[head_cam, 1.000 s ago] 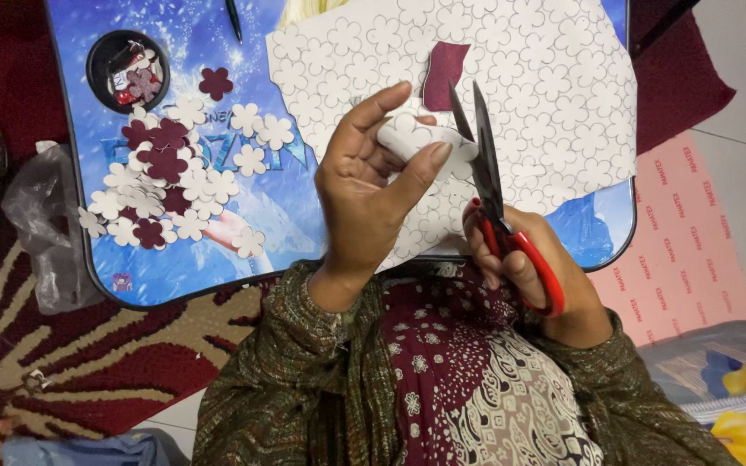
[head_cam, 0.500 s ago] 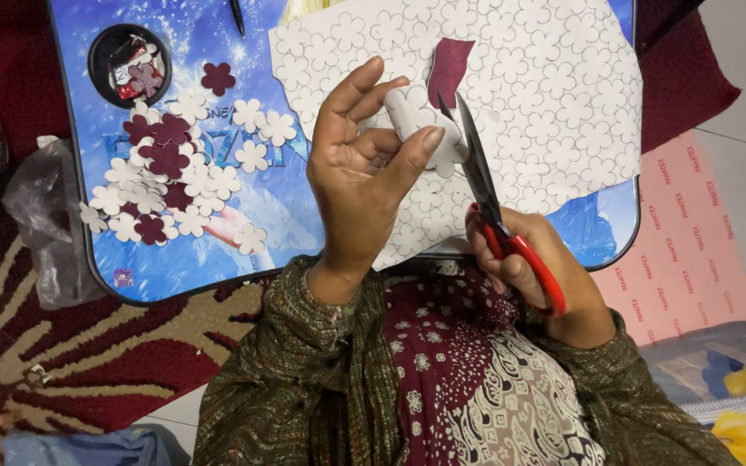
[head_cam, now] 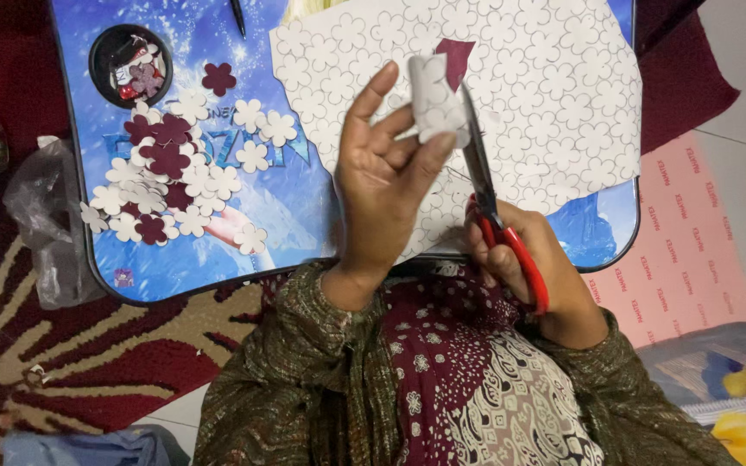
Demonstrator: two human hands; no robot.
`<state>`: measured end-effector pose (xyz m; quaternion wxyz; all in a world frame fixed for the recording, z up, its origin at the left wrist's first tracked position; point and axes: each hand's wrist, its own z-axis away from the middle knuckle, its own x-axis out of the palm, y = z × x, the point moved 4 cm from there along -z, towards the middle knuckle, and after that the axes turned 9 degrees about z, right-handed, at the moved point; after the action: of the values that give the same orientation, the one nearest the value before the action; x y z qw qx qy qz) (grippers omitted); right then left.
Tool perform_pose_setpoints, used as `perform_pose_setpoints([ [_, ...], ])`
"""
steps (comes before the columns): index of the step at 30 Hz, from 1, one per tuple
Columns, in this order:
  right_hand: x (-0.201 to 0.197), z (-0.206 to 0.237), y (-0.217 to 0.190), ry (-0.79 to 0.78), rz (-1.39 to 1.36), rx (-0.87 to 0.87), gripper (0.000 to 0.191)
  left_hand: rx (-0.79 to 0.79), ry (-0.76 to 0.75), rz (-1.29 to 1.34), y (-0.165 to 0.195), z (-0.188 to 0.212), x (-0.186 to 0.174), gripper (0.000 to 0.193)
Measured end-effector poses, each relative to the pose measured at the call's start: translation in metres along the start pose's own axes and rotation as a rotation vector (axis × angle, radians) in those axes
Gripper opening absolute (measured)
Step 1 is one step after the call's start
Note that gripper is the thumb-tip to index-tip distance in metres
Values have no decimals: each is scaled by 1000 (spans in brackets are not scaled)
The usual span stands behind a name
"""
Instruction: The person sits on the floor with a small tray on their lap and uses red-handled scissors to trim the edges of white foam flower cutouts, rotating each flower by hand to cut evenly around it, then sets finished flowers on a pile with other white and maroon flower cutouts.
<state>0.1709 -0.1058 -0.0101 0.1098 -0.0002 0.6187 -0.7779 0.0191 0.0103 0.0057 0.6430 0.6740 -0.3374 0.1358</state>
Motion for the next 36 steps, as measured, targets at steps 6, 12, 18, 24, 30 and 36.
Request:
perform_pose_setpoints([
  [6,0,-3,-6,8,61,-27,80,-14,-19,-163,4,4,2,63],
  [12,-3,-1,-14,-26,107,-63,95,-31,-62,-151,1,7,5,60],
  [18,-2,-1,-20,-48,100,-74,96,-22,-75,-146,2,9,7,59],
  [24,-2,0,-21,-37,120,-94,92,-49,-81,-112,3,12,10,57],
  [30,-3,-1,-19,-60,163,-141,91,-42,-71,-158,4,12,10,56],
  [36,-4,0,-17,-30,155,-129,91,-30,-86,-186,4,13,11,54],
])
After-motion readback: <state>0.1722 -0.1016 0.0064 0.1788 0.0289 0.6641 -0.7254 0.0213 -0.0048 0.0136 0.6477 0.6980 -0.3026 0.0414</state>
